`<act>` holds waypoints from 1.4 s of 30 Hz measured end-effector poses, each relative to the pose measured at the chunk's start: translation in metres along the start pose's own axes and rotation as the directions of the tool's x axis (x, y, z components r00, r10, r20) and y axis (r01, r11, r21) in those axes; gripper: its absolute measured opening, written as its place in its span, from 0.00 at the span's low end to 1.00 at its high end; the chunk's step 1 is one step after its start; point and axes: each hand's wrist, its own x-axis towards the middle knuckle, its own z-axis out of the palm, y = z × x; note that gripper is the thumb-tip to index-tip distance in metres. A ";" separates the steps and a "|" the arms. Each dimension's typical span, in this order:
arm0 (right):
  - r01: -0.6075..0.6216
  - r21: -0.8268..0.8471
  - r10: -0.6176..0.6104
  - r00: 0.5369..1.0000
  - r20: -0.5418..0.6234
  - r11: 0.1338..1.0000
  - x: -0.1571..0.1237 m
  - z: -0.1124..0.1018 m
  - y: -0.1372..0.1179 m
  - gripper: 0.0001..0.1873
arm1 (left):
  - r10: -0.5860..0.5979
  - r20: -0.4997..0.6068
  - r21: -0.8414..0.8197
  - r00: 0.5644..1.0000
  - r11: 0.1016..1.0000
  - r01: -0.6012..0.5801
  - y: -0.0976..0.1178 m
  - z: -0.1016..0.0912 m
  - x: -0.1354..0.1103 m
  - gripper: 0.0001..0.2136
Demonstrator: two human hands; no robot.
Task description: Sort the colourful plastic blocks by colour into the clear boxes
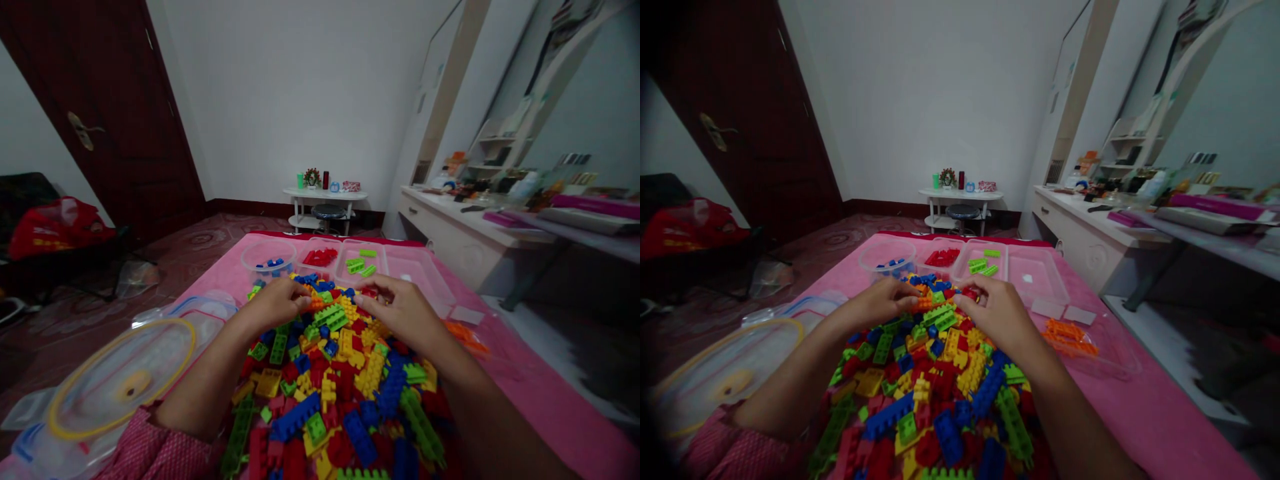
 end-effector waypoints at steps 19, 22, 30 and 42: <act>0.071 0.203 -0.078 0.997 0.028 0.977 -0.006 0.025 -0.006 0.12 | 0.043 0.031 -0.771 0.999 0.637 -0.003 0.031 0.022 0.004 0.20; 0.099 0.177 -0.101 0.995 0.006 0.979 -0.006 0.025 -0.003 0.09 | 0.024 0.027 -0.786 0.999 0.619 0.007 0.034 0.026 0.005 0.21; 0.046 0.203 -0.048 0.999 0.006 0.978 -0.007 0.023 -0.003 0.11 | 0.035 0.013 -0.751 0.999 0.660 -0.014 0.035 0.024 0.005 0.18; -0.110 -0.450 0.070 0.992 -0.104 0.886 0.002 -0.067 0.037 0.14 | -0.009 -0.243 0.065 0.970 0.998 0.026 -0.015 0.017 0.012 0.11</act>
